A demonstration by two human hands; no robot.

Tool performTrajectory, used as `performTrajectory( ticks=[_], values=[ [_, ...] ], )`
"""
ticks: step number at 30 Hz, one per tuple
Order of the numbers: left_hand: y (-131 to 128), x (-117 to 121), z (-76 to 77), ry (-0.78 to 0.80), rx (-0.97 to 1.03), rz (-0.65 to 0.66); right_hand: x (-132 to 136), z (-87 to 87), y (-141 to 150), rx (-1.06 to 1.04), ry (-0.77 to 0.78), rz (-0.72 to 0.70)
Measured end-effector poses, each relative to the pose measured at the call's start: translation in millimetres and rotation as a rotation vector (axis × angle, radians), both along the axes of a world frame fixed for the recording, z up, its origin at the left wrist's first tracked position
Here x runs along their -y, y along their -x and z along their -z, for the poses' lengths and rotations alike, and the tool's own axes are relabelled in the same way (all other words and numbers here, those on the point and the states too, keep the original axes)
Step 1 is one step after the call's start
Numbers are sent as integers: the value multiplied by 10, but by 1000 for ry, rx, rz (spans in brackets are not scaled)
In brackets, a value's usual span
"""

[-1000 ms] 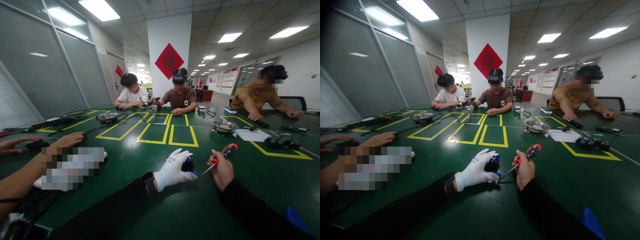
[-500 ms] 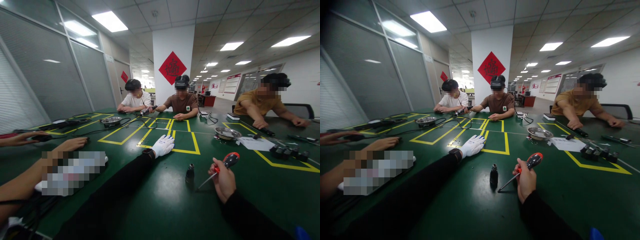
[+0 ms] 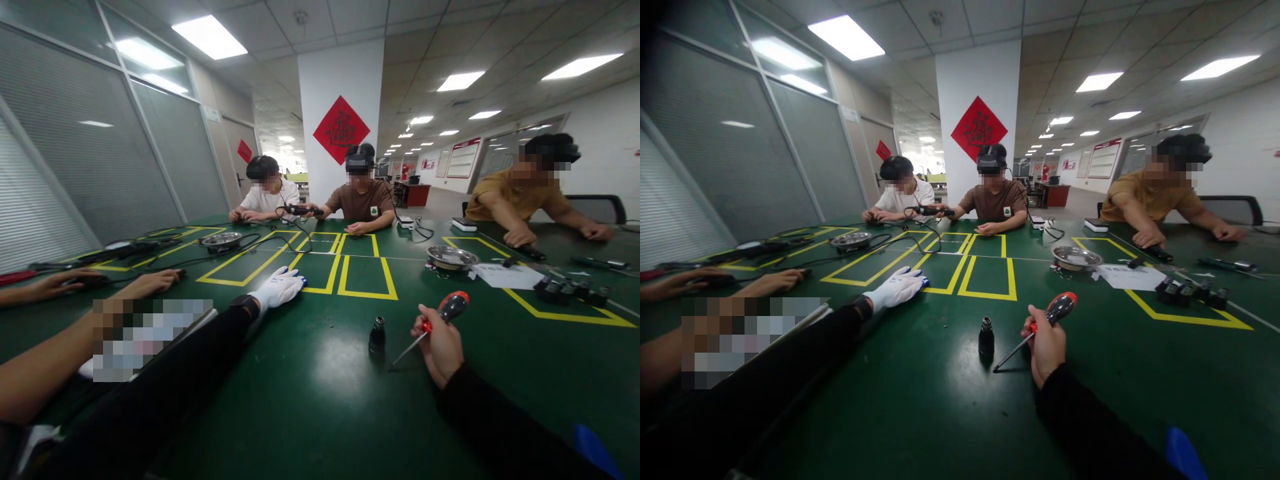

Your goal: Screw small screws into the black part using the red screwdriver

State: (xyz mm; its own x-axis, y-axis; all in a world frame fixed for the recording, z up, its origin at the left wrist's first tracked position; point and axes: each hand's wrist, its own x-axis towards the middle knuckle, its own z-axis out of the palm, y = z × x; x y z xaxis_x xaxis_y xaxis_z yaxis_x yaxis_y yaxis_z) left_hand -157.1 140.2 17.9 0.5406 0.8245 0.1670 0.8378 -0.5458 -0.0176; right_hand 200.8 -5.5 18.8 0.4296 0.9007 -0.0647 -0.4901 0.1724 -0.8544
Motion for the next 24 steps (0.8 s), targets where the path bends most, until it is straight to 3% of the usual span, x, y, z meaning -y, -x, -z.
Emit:
performTrajectory(
  ticks=[6, 10, 16, 18, 20, 24],
  values=[
    [147, -44, 0, -9, 163, 6, 5, -17, -23, -39, 31, 5],
    [172, -36, -40, -53, 384, -89, -4, -20, -25, -36, 27, -10],
    [-156, 82, -61, -84, 684, -258, 5, -69, -66, -108, 39, -42],
    [-361, 237, -38, -85, 748, -259, -5, -88, -122, -142, 52, 19],
    [-572, 451, -15, 5, 848, -155, -29, -101, -194, -131, 70, 166],
    [-887, 866, -1, 88, 638, 3, -98, -111, -309, -67, 60, 400]
  ],
)
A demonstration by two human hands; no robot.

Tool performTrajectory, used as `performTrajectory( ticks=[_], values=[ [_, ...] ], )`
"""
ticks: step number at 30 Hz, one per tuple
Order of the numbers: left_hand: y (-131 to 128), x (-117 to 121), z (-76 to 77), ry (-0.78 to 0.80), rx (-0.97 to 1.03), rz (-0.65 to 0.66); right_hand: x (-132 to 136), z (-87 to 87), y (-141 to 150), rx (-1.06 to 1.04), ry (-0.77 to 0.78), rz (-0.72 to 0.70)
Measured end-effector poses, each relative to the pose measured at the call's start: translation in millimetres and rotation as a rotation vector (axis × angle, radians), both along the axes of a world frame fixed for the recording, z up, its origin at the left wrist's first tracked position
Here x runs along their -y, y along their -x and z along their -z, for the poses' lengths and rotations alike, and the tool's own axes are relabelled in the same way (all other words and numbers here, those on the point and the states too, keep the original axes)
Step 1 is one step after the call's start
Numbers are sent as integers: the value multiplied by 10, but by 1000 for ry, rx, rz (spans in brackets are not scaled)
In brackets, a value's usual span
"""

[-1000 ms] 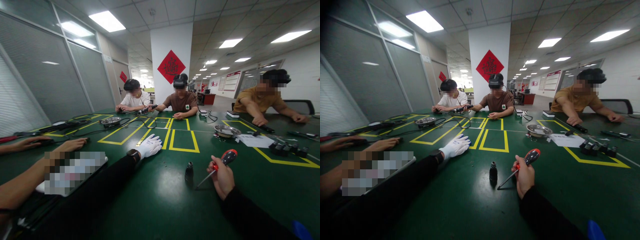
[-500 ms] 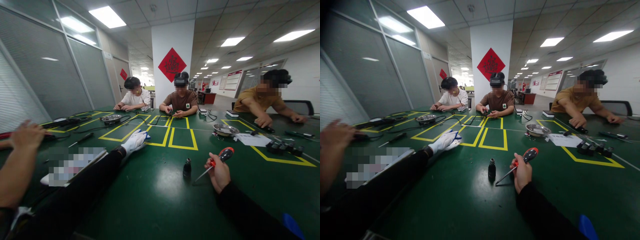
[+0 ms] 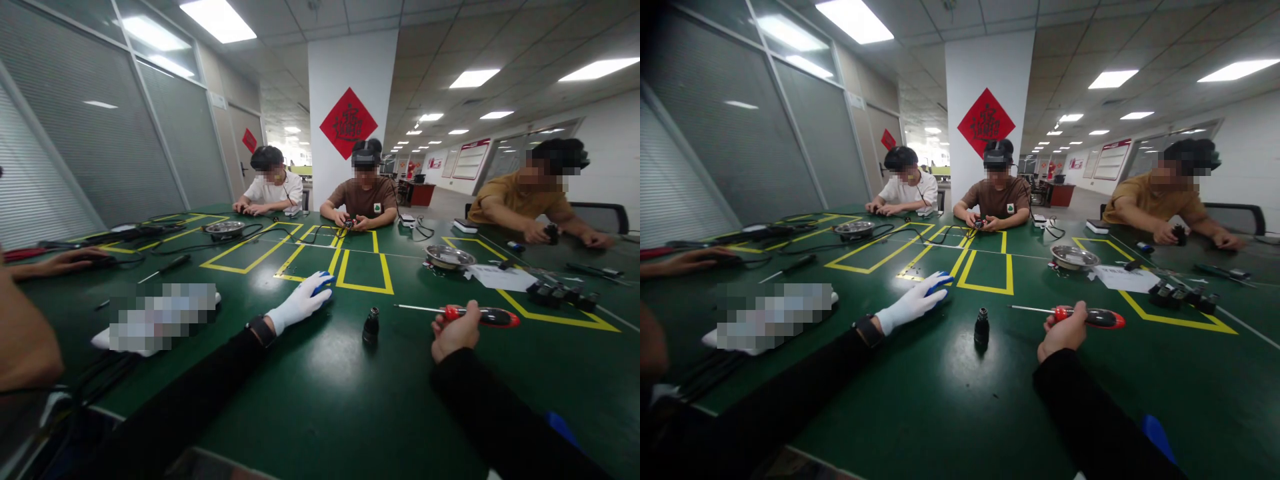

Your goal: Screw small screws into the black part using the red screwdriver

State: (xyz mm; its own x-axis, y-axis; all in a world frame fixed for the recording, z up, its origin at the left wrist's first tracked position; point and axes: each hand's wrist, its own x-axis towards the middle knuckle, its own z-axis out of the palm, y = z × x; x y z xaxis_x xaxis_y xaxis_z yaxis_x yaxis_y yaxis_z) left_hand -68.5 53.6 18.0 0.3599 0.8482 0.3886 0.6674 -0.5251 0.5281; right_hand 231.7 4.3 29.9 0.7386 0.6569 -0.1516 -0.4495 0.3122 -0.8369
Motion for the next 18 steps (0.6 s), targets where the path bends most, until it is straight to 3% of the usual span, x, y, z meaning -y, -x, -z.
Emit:
performTrajectory(
  ticks=[3, 5, 8, 14, 18],
  values=[
    [-90, 144, 10, -53, -99, 4, -40, 1, 6, 47, -60, -4],
    [-103, 156, 24, -53, -60, -28, -48, 12, 55, 64, -94, -96],
    [-105, 114, 50, 38, 110, -34, -31, 40, 148, 60, -97, -307],
    [-108, 68, 98, 391, 502, -15, 29, 60, 242, -21, -94, -699],
    [-95, 109, 76, 400, 565, 2, 37, 74, 267, -24, -109, -787]
  ],
)
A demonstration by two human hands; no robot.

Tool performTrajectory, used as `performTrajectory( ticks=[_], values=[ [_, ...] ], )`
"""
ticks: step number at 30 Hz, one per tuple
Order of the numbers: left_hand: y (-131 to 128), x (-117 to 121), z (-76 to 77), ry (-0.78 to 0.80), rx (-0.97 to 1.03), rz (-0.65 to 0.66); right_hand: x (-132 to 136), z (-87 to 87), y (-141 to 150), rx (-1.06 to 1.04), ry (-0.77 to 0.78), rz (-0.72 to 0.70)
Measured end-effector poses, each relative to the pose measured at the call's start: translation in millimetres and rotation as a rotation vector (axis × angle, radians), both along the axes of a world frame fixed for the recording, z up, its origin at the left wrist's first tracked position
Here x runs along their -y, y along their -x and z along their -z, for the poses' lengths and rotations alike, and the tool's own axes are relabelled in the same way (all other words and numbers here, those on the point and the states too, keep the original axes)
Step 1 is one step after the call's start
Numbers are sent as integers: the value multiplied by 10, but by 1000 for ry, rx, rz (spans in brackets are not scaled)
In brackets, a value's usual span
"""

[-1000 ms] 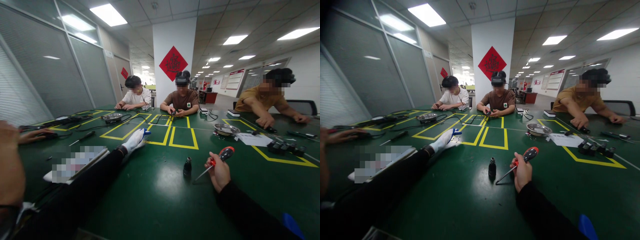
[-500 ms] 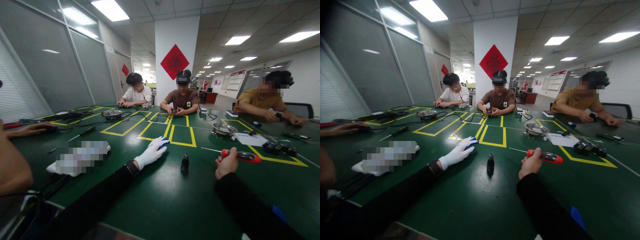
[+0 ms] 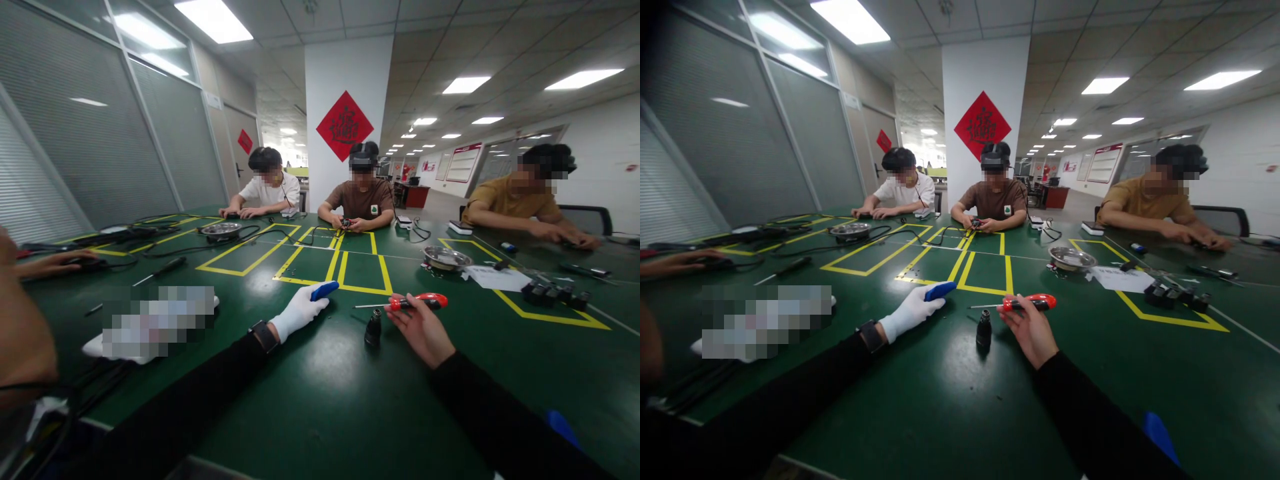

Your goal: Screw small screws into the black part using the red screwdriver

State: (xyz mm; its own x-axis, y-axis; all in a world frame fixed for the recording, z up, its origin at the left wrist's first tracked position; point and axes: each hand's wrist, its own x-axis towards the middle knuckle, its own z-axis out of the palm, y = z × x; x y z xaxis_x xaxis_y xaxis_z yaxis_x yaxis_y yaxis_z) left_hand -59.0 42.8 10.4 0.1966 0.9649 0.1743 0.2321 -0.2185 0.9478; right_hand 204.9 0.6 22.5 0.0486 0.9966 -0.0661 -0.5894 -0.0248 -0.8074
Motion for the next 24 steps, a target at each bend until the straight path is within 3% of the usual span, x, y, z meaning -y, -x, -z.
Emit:
performTrajectory(
  ticks=[8, 13, 17, 21, 24],
  values=[
    [-39, 5, -69, -58, 6, -22, 29, 18, 68, 168, -24, 7],
    [-52, -38, -69, 103, 157, 120, 43, 37, 96, 311, -64, 12],
    [-76, -88, -57, 183, 292, 159, 63, 34, 128, 247, -79, -42],
    [-99, -144, 6, 130, 300, 29, 84, 14, 149, 193, -84, -45],
    [-84, -171, 49, 29, 153, -140, 98, 3, 159, 224, -107, -66]
  ],
)
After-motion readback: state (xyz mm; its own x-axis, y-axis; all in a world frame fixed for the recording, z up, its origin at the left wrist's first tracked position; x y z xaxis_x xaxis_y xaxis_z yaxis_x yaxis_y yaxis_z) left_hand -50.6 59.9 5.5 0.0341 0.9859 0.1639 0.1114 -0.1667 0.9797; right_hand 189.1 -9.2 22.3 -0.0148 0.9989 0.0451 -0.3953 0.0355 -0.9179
